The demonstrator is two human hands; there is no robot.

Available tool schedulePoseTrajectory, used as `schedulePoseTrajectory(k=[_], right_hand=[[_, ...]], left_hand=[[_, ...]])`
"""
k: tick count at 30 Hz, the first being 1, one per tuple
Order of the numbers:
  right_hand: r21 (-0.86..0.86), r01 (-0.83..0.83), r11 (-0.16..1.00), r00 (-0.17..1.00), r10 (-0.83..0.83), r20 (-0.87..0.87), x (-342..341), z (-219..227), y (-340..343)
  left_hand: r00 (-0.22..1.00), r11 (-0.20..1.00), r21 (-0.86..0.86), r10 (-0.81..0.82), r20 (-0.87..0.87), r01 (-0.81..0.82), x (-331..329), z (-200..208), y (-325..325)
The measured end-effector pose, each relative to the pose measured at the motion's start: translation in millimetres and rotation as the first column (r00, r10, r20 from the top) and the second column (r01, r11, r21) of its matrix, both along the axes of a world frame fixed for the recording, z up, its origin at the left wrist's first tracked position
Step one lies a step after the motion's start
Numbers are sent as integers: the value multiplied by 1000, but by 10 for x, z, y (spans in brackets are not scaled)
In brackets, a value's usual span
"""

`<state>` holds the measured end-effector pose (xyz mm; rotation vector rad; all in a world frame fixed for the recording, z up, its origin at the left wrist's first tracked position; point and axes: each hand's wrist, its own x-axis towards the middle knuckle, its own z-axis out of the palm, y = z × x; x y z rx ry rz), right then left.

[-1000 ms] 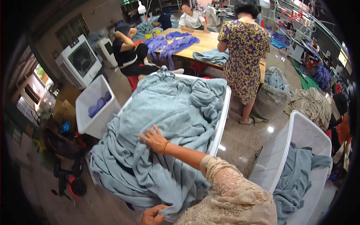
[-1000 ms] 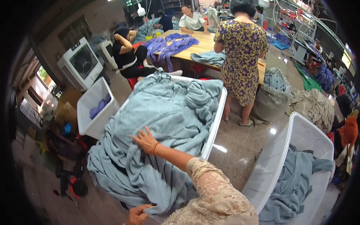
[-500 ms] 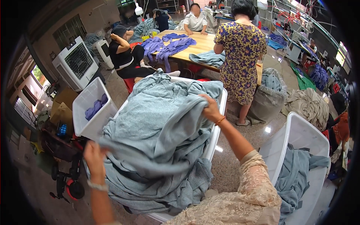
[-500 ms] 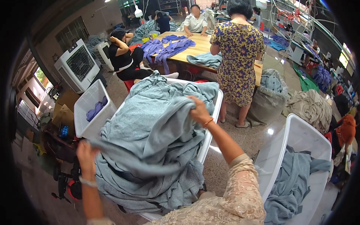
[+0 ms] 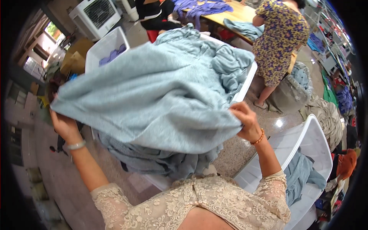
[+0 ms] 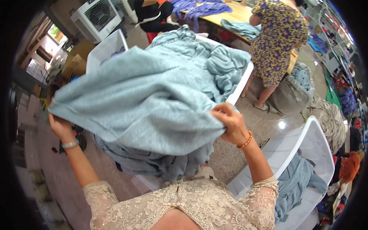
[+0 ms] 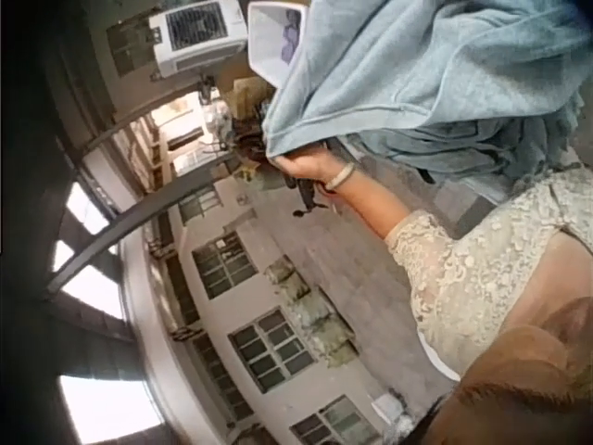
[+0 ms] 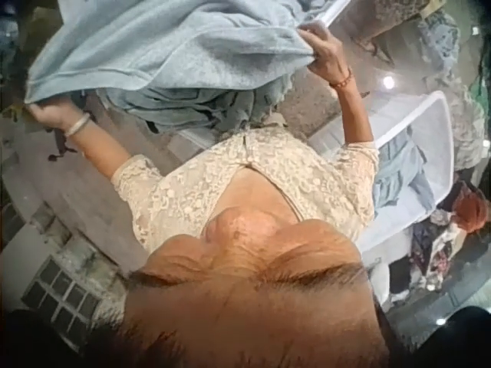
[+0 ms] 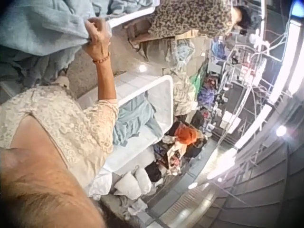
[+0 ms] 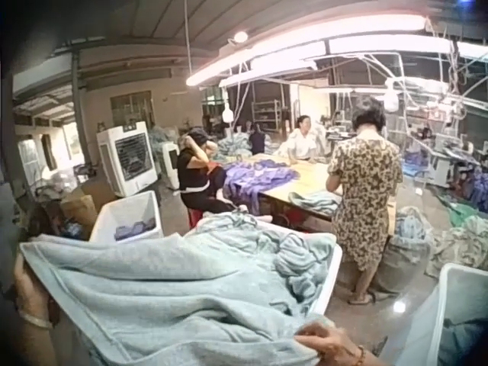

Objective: Inspecting buttons and quality of sweaters in a garment factory.

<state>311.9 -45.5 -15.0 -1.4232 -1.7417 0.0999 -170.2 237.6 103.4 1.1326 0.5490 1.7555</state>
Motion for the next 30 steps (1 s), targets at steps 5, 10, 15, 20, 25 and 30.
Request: schedulePoseTrajectory(k=[5,10,15,20,25,30], right_hand=[[-349,-317,882,938,345,18,-731,-442,-88],[-554,-335,762,891,447,77,-1102,-581,23],[-581,-385,717,863,502,48,-1137,-291,237],[-567,-426,705,872,487,-50,-1047,-58,229],[-822,-402,402,864,464,-195,-780,-33,106],[-853,-332,403,928,303,-218,-171,-145,258]], left_hand=[[795,710,-430,307,-524,-558,-1157,-1322,-617],[283,974,-150,-98,-954,-167,-308,-1970,-1657],[32,853,-270,-317,-948,446,702,-1947,-2149],[140,720,-556,-654,-743,415,714,-1773,-2155],[110,675,-605,-701,-704,422,9,-1307,-2234],[338,510,-843,-835,-435,173,-269,-1410,-2279]])
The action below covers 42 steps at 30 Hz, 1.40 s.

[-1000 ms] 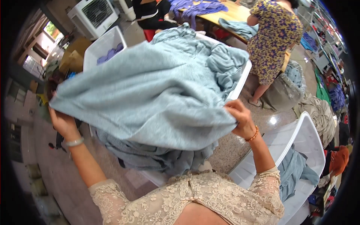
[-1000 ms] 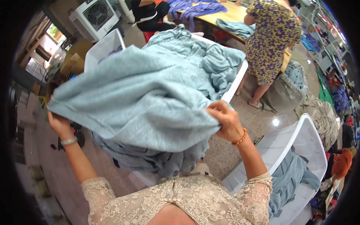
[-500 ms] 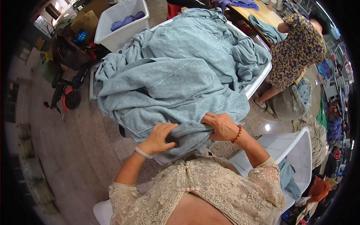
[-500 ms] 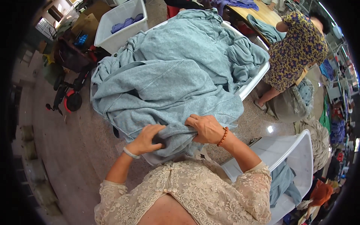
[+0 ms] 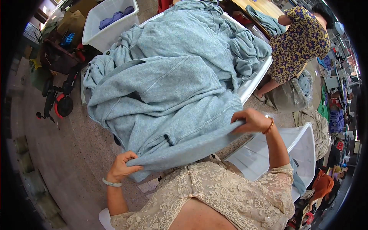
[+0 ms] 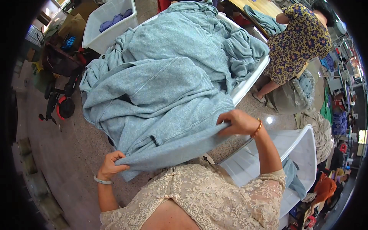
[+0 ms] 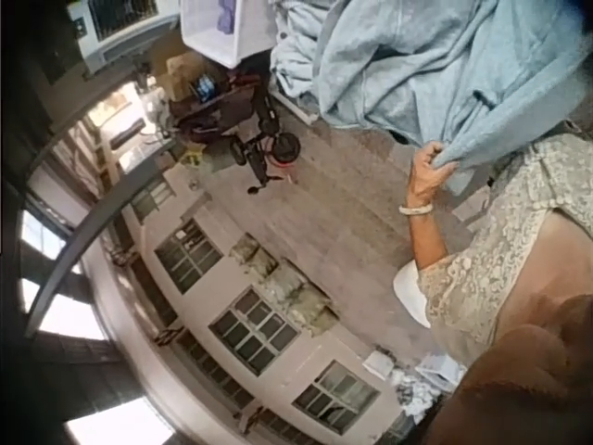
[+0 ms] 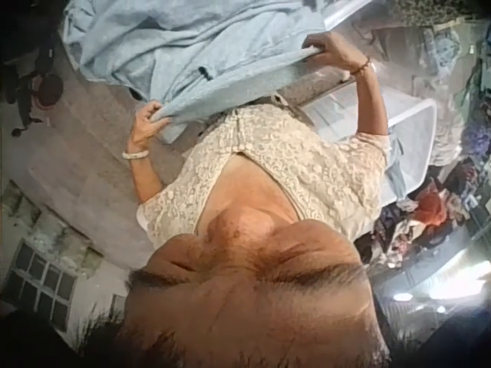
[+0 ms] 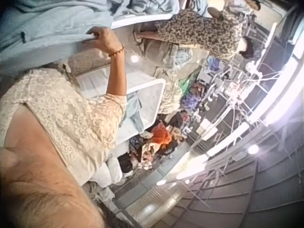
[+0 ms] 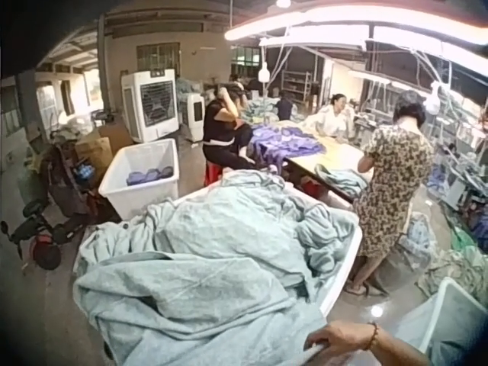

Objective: Inspecting buttons and quality of sweaters in a garment factory.

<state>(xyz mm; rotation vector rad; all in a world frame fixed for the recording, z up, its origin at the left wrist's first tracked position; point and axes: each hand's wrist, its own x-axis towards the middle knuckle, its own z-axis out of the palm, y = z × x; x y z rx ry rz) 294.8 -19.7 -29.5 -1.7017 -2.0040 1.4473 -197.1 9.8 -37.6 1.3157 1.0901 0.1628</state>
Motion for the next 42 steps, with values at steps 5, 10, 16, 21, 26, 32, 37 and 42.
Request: schedulePoseTrajectory(k=[5,10,16,21,26,32,37,42], right_hand=[[257,25,966,601,-220,768,168,-372,436],[604,122,787,946,-277,169,-117,-523,1227],[764,206,612,975,-192,-109,-1322,-721,2320],[741,259,620,966,-188,-180,-1959,-702,2662],[789,232,568,967,-224,-123,-2168,-771,2838],[895,266,357,930,-339,-142,-1942,-718,3029],[910,358,211,858,-459,-232,-910,-430,3275],[986,73,148,903,-430,-3,-40,65,2956]], left_hand=[[921,865,435,-72,-382,249,280,-222,165],[978,638,761,65,-200,113,470,41,907],[868,156,950,388,-309,269,900,-242,2446],[721,437,781,342,-602,446,948,-665,3022],[962,339,936,207,-176,98,997,-514,2892],[900,2,959,344,-268,285,865,117,2562],[830,-81,966,533,-165,244,489,597,2513],[892,-90,981,436,-118,174,554,643,2046]])
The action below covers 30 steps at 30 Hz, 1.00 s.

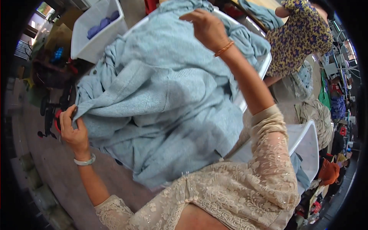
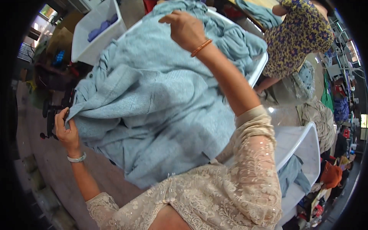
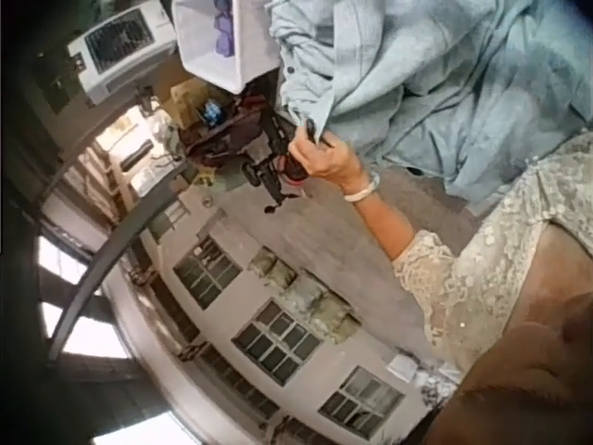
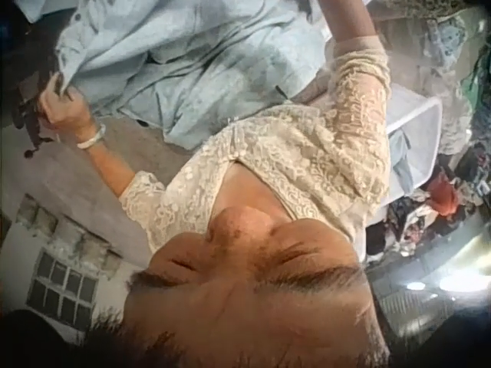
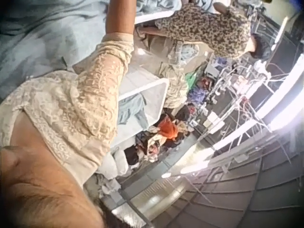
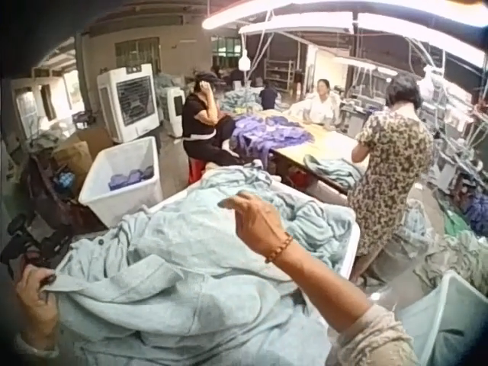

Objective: Inspecting buttons and quality of sweaters in a garment factory.

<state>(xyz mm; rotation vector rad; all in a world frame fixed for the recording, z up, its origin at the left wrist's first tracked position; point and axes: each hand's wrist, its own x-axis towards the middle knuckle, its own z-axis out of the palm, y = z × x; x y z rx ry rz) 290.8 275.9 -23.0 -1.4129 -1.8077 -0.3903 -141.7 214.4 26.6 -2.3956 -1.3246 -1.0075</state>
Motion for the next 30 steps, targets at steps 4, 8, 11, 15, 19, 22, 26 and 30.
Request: schedulePoseTrajectory(k=[4,8,11,15,19,22,26,30], right_hand=[[-342,-377,861,912,280,-301,-194,-23,-607],[-495,-574,652,819,450,-357,-986,-213,-1060],[-314,-653,689,752,540,-377,-1440,-306,-1111],[-379,-584,718,803,444,-397,-1573,-462,-799],[-318,-476,820,840,318,-439,-1129,-471,-610],[-228,-340,912,909,257,-327,-767,-271,-682],[27,-217,976,968,219,-127,-246,18,-901],[92,-115,989,990,122,-73,304,106,-1178]], left_hand=[[994,960,-260,-106,18,107,321,-215,-378],[978,931,-300,-187,95,207,631,-219,-499],[965,927,-269,-242,103,261,778,-122,-575],[974,933,-297,-224,-38,203,673,-172,-674],[967,905,-424,-136,-215,33,306,-557,-674],[988,928,-364,20,-156,-76,88,-796,-721],[993,992,-101,71,-97,-80,66,-776,-920],[994,994,-74,70,-83,-76,256,-669,-1034]])
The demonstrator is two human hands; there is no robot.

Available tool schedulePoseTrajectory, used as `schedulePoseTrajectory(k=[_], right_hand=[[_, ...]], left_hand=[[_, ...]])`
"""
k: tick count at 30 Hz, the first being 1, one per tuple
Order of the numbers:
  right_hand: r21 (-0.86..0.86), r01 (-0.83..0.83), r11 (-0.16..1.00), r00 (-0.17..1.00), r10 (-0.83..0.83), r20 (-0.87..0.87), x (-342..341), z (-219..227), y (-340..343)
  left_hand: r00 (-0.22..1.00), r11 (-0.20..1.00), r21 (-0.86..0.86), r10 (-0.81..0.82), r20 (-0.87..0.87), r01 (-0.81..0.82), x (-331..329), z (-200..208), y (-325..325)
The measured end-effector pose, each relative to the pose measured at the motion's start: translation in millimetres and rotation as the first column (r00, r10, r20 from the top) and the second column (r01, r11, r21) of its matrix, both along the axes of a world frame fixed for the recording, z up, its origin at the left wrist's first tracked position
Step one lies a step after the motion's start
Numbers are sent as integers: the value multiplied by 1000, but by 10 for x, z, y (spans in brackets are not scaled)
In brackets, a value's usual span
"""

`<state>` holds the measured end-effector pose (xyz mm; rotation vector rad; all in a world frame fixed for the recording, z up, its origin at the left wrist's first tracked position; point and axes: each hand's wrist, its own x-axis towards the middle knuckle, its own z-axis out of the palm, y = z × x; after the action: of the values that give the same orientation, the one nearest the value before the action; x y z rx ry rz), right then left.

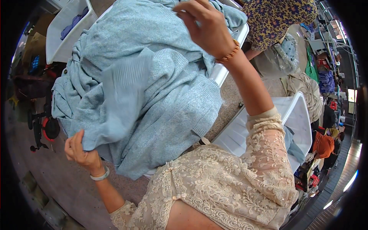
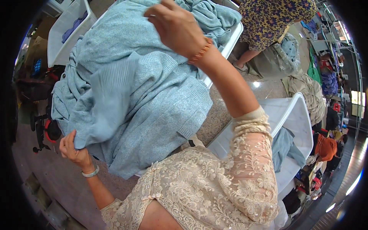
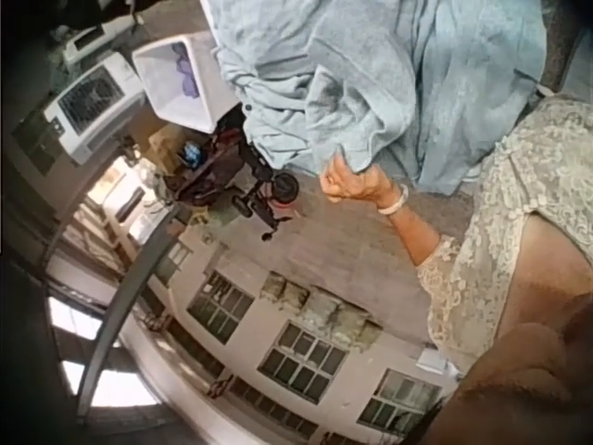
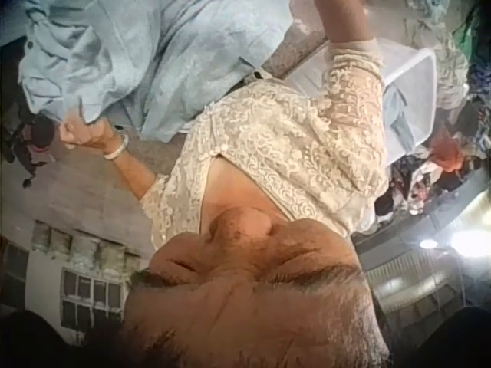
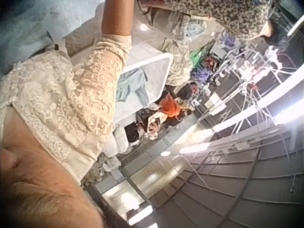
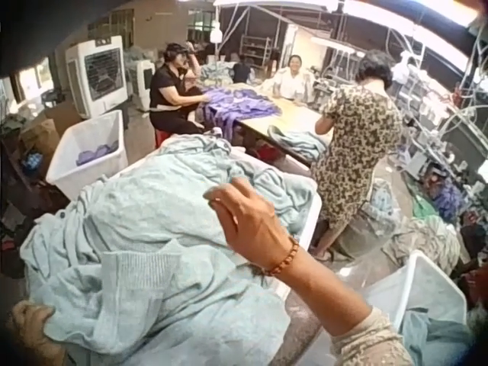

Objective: Inspecting buttons and quality of sweaters in a garment factory.

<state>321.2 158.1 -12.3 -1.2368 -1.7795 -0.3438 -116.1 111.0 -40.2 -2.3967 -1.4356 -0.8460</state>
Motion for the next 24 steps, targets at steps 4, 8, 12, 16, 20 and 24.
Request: schedulePoseTrajectory(k=[4,8,12,16,20,24], right_hand=[[-549,-119,827,987,37,-158,-53,-351,-455],[-679,-332,655,941,277,-193,-662,-759,-728],[-579,-487,654,853,499,-154,-1347,-997,-693],[-550,-324,770,911,410,38,-1778,-1134,-326],[-790,-172,589,964,266,-12,-1854,-1190,31],[-815,-240,527,940,337,-59,-1798,-1215,-51]], left_hand=[[992,986,-121,-117,-47,110,203,-135,-21],[986,964,-211,-148,76,161,270,-173,-19],[989,970,-194,-135,65,146,279,-17,-35],[987,973,-173,-141,77,153,196,117,-117],[992,977,-176,-107,71,118,20,85,-234],[994,976,-203,-70,78,85,-129,-46,-319]])
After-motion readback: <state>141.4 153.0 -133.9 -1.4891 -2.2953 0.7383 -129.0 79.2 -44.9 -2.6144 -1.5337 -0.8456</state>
